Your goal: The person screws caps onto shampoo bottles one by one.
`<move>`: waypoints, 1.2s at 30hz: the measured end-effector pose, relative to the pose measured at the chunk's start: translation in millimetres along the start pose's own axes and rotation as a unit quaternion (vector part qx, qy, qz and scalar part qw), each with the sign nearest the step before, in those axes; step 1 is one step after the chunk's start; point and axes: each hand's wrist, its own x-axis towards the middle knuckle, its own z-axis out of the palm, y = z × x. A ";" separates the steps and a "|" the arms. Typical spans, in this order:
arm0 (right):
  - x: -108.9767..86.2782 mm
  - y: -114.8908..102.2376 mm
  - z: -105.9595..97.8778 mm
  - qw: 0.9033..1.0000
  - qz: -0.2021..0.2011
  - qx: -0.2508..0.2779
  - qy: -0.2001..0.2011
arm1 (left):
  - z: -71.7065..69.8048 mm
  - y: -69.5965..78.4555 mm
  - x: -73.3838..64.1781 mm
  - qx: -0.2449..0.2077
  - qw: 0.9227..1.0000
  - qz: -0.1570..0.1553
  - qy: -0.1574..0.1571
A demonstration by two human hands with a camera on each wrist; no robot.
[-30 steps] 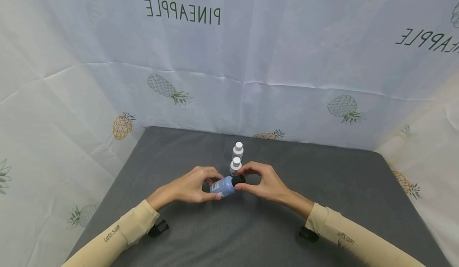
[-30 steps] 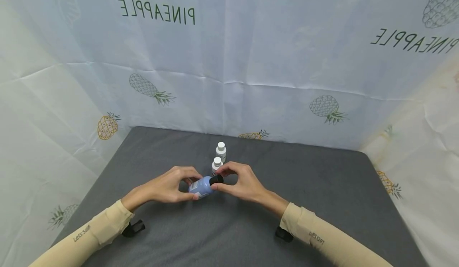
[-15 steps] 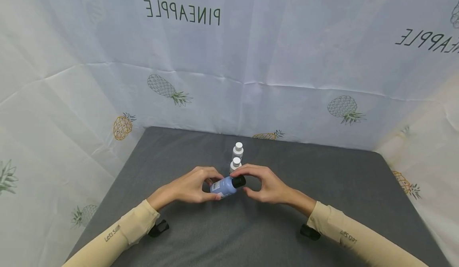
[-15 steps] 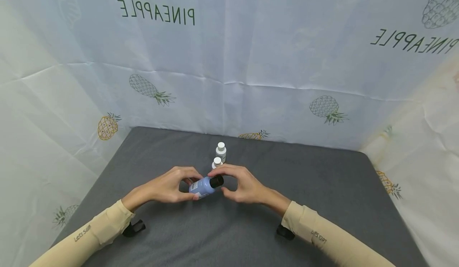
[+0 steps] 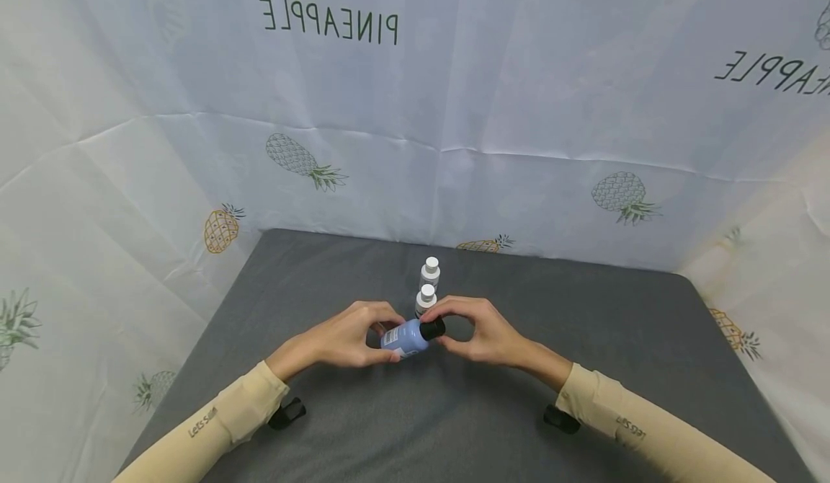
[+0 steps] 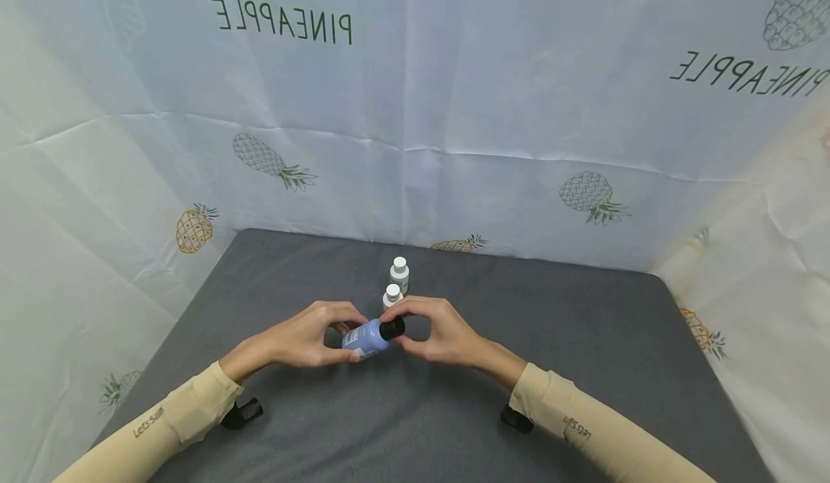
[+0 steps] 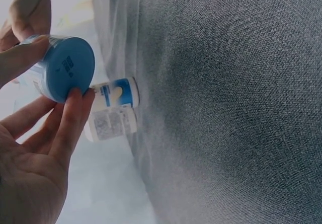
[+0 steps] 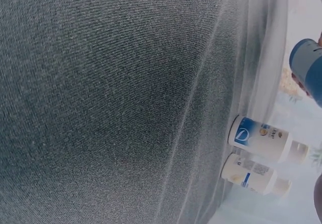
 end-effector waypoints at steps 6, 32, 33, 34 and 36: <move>-0.1 -0.5 1.9 1.000 0.008 -0.003 0.011 | -0.9 0.6 -0.2 0.000 1.000 -0.004 -0.001; -0.2 -1.3 6.0 0.999 0.024 0.010 0.023 | 1.8 -2.2 -2.4 -0.004 1.000 -0.018 -0.002; -0.3 -1.1 6.3 0.999 0.025 0.009 0.023 | 2.5 -2.8 -2.4 -0.005 1.000 -0.017 -0.001; -0.5 -0.7 6.5 0.999 0.030 0.009 0.023 | 3.3 -3.5 -2.3 -0.006 1.000 -0.017 0.000; -0.7 -0.6 6.9 0.999 0.035 0.009 0.022 | 4.9 -5.2 -2.0 -0.009 1.000 -0.014 0.003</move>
